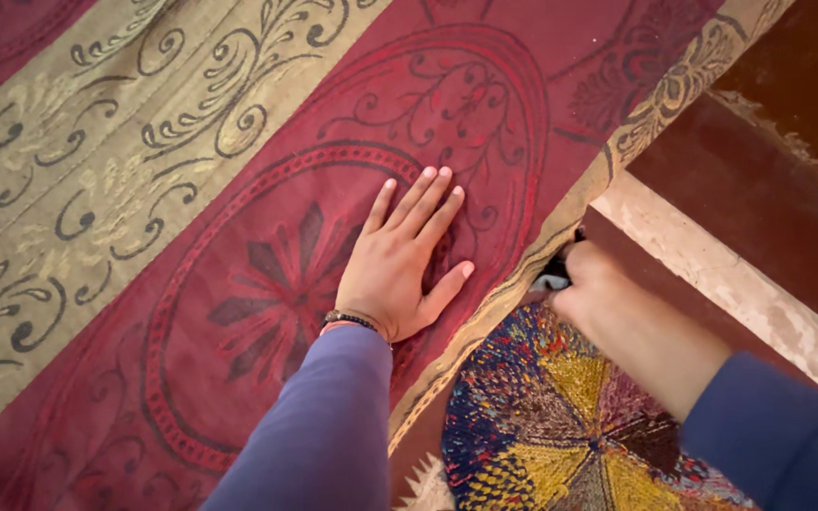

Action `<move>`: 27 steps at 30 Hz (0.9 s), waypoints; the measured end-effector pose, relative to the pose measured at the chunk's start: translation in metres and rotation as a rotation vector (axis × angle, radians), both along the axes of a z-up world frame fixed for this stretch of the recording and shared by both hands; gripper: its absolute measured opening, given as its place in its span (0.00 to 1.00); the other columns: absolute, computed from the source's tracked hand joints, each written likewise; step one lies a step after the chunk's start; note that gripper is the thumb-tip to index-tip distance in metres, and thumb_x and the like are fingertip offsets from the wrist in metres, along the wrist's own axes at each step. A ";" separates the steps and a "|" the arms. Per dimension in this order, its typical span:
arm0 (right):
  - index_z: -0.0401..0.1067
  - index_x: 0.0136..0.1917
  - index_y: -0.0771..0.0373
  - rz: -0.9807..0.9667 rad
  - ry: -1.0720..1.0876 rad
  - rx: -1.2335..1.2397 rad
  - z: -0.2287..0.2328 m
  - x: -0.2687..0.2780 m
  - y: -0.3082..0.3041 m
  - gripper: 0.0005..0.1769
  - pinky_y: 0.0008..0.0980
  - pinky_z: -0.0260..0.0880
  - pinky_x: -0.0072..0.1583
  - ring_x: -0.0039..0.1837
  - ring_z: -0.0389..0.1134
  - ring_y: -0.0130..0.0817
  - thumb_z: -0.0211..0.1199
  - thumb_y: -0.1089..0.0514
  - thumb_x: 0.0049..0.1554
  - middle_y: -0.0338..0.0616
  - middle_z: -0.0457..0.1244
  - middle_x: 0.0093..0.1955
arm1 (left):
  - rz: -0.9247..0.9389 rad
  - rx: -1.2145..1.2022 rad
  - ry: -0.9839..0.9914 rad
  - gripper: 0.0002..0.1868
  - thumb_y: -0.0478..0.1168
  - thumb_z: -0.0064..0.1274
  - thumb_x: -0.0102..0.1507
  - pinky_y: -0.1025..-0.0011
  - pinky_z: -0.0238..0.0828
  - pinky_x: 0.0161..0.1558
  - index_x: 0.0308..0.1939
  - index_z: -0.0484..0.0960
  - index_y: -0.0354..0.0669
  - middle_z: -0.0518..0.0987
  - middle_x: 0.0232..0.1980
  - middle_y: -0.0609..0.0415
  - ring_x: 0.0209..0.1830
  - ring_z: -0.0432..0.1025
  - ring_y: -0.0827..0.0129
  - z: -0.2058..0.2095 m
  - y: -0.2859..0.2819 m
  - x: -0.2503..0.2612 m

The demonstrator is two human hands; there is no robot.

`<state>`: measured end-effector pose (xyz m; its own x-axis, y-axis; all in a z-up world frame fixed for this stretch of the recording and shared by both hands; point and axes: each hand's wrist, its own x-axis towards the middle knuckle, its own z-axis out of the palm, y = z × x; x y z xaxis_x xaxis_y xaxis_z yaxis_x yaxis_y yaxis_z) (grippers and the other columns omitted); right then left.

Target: The person folds a large patterned rug on the floor. They use a small cloth to smooth the edges and creases while folding the rug in half lengthwise, then folding it again to create a compact bundle.

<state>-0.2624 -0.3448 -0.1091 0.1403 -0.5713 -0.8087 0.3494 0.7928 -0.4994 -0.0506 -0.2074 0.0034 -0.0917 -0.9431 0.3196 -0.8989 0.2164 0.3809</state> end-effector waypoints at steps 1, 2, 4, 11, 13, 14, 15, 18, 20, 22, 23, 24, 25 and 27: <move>0.70 0.63 0.60 -0.002 0.012 0.000 0.001 0.000 0.001 0.18 0.52 0.77 0.55 0.59 0.73 0.47 0.42 0.57 0.67 0.51 0.69 0.62 | 0.000 -0.002 -0.002 0.39 0.57 0.49 0.66 0.53 0.35 0.80 0.76 0.64 0.38 0.58 0.81 0.45 0.83 0.49 0.56 0.000 0.000 0.000; 0.70 0.62 0.60 -0.006 0.026 0.001 0.002 -0.001 0.002 0.18 0.51 0.77 0.55 0.59 0.73 0.47 0.42 0.57 0.66 0.51 0.70 0.62 | 0.001 0.001 -0.004 0.39 0.57 0.49 0.66 0.53 0.35 0.80 0.76 0.64 0.38 0.58 0.81 0.45 0.83 0.49 0.56 0.000 0.000 0.001; 0.71 0.61 0.61 -0.011 0.056 0.000 0.002 -0.005 0.005 0.18 0.50 0.77 0.54 0.58 0.73 0.47 0.42 0.56 0.66 0.51 0.70 0.61 | 0.002 0.005 -0.007 0.39 0.56 0.49 0.66 0.53 0.35 0.80 0.76 0.64 0.38 0.58 0.81 0.45 0.83 0.49 0.56 -0.001 0.000 0.001; 0.71 0.60 0.56 -0.082 0.174 0.093 -0.002 0.001 0.036 0.15 0.49 0.73 0.57 0.59 0.70 0.43 0.47 0.54 0.64 0.45 0.68 0.60 | 0.001 -0.001 -0.018 0.40 0.56 0.50 0.65 0.53 0.35 0.80 0.75 0.63 0.38 0.58 0.81 0.44 0.83 0.49 0.55 -0.001 -0.001 0.001; 0.71 0.59 0.57 -0.073 0.066 0.062 0.002 -0.001 0.041 0.17 0.49 0.74 0.57 0.59 0.71 0.45 0.44 0.57 0.63 0.47 0.69 0.59 | 0.003 -0.007 0.000 0.40 0.56 0.50 0.65 0.53 0.35 0.80 0.76 0.64 0.38 0.58 0.81 0.44 0.83 0.49 0.55 0.000 0.000 0.001; 0.71 0.59 0.58 -0.071 0.011 0.042 0.003 0.002 0.037 0.18 0.49 0.75 0.57 0.59 0.71 0.45 0.43 0.58 0.62 0.47 0.69 0.59 | 0.004 -0.003 -0.001 0.40 0.56 0.50 0.65 0.53 0.36 0.80 0.76 0.64 0.38 0.58 0.81 0.44 0.83 0.49 0.55 0.002 -0.001 0.001; 0.71 0.60 0.58 -0.072 0.059 0.057 0.004 0.005 0.030 0.18 0.51 0.74 0.58 0.59 0.71 0.45 0.44 0.57 0.62 0.47 0.69 0.59 | 0.004 0.000 -0.002 0.40 0.56 0.50 0.65 0.53 0.36 0.80 0.75 0.64 0.38 0.58 0.81 0.44 0.83 0.49 0.55 0.003 -0.001 0.002; 0.69 0.61 0.59 -0.081 0.152 0.096 0.007 0.000 0.025 0.18 0.54 0.73 0.61 0.61 0.70 0.46 0.44 0.57 0.63 0.48 0.68 0.61 | 0.008 0.003 -0.003 0.40 0.56 0.50 0.65 0.53 0.36 0.80 0.75 0.64 0.38 0.58 0.81 0.45 0.83 0.49 0.56 0.003 0.000 0.000; 0.69 0.62 0.62 -0.107 0.103 0.079 0.010 -0.002 0.016 0.19 0.54 0.74 0.62 0.62 0.71 0.49 0.44 0.57 0.63 0.52 0.69 0.62 | 0.008 -0.001 -0.008 0.39 0.56 0.50 0.65 0.53 0.36 0.80 0.76 0.64 0.39 0.58 0.81 0.45 0.83 0.49 0.56 0.001 0.000 0.000; 0.69 0.62 0.62 -0.073 0.056 0.096 0.018 -0.002 0.006 0.21 0.57 0.73 0.61 0.62 0.71 0.51 0.40 0.56 0.63 0.52 0.69 0.62 | 0.010 -0.009 -0.012 0.39 0.56 0.50 0.66 0.53 0.36 0.81 0.76 0.64 0.39 0.58 0.82 0.45 0.84 0.49 0.56 -0.002 0.000 0.000; 0.70 0.63 0.62 -0.057 0.031 0.103 0.022 -0.002 0.004 0.22 0.58 0.73 0.61 0.62 0.71 0.51 0.39 0.55 0.64 0.52 0.69 0.62 | 0.011 -0.002 -0.016 0.39 0.56 0.50 0.65 0.53 0.36 0.81 0.76 0.64 0.39 0.58 0.82 0.45 0.84 0.49 0.56 -0.002 0.001 0.000; 0.70 0.63 0.62 -0.049 0.025 0.097 0.027 -0.002 0.004 0.23 0.59 0.73 0.61 0.62 0.71 0.52 0.38 0.56 0.64 0.53 0.69 0.63 | 0.011 0.000 -0.020 0.39 0.56 0.50 0.65 0.53 0.36 0.81 0.76 0.64 0.39 0.58 0.82 0.45 0.83 0.49 0.56 -0.003 0.000 0.000; 0.70 0.62 0.62 -0.042 0.019 0.092 0.031 -0.001 0.004 0.23 0.60 0.73 0.61 0.63 0.71 0.53 0.37 0.56 0.64 0.54 0.69 0.63 | 0.011 0.003 -0.024 0.39 0.56 0.50 0.65 0.53 0.36 0.80 0.76 0.64 0.39 0.58 0.81 0.45 0.83 0.49 0.56 -0.003 0.000 0.000; 0.70 0.63 0.62 -0.034 0.034 0.079 0.037 0.001 0.007 0.23 0.61 0.72 0.62 0.63 0.71 0.53 0.37 0.55 0.65 0.54 0.68 0.64 | 0.008 0.006 -0.029 0.40 0.56 0.50 0.65 0.53 0.36 0.80 0.76 0.63 0.39 0.57 0.82 0.45 0.83 0.49 0.56 -0.002 -0.001 0.001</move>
<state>-0.2609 -0.3383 -0.0724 0.0937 -0.5090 -0.8556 0.3602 0.8185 -0.4475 -0.0500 -0.2082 0.0014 -0.0938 -0.9456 0.3115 -0.9114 0.2075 0.3554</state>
